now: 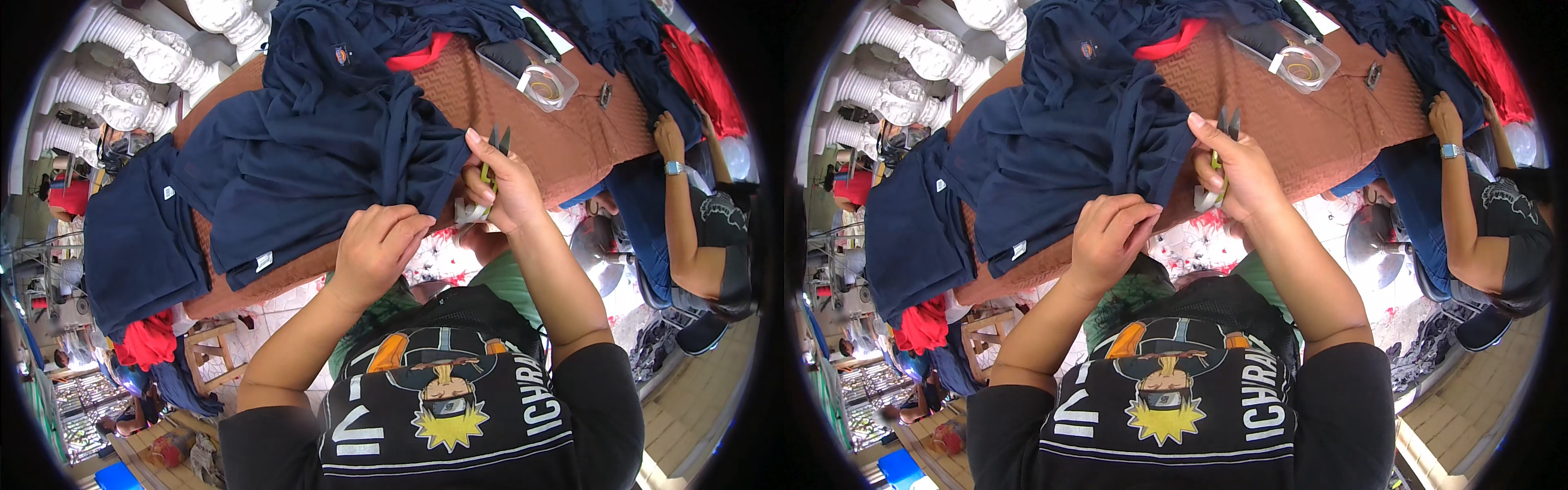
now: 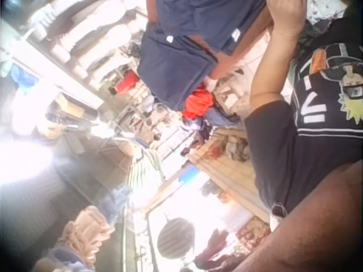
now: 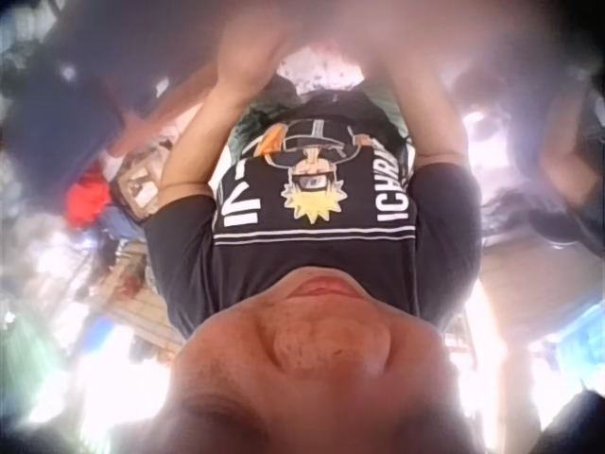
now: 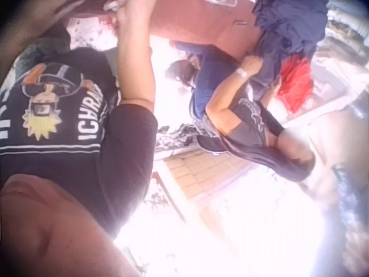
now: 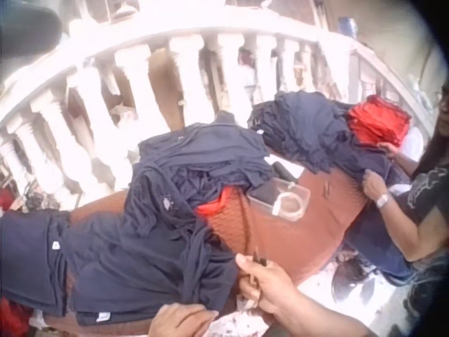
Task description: The person uses small snips to trim loose threads from the seams and labels of several dark blue garments laid out on a table.
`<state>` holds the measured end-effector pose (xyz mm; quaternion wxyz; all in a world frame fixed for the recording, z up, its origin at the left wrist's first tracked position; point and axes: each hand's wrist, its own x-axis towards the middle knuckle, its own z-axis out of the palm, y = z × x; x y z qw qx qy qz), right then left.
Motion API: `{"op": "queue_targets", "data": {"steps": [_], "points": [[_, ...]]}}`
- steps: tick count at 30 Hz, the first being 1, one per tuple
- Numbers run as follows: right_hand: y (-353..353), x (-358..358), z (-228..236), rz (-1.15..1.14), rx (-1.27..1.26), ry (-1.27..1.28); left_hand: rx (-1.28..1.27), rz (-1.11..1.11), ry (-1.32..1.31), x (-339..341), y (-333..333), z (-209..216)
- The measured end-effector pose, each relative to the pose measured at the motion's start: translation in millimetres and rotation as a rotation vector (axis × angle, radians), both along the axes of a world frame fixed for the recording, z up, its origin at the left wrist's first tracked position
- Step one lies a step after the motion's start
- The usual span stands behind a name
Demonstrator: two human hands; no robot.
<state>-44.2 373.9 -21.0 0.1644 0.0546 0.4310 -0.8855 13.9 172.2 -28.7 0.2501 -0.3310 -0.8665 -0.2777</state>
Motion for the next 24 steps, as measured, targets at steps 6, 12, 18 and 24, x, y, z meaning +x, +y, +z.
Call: {"op": "queue_targets", "data": {"steps": [6, 12, 18, 24], "points": [[3.2, -0.9, -0.2, 0.014, 0.202, 0.066, 0.243, 0.006, 0.001, -47.2, -1.6, 41.6], [-1.8, 12.5, 4.0, 0.157, 0.32, 0.117, -0.2, 0.313, -0.306, -165.8, 13.3, 24.0], [37.6, -23.9, 32.7, -0.046, 0.651, 0.426, 0.584, 0.292, -0.001, -161.9, -25.4, 112.6], [116.0, -98.6, 30.1, -0.077, 1.453, 0.74, 0.652, -0.137, -0.689, -46.2, -3.5, 105.5]]}}
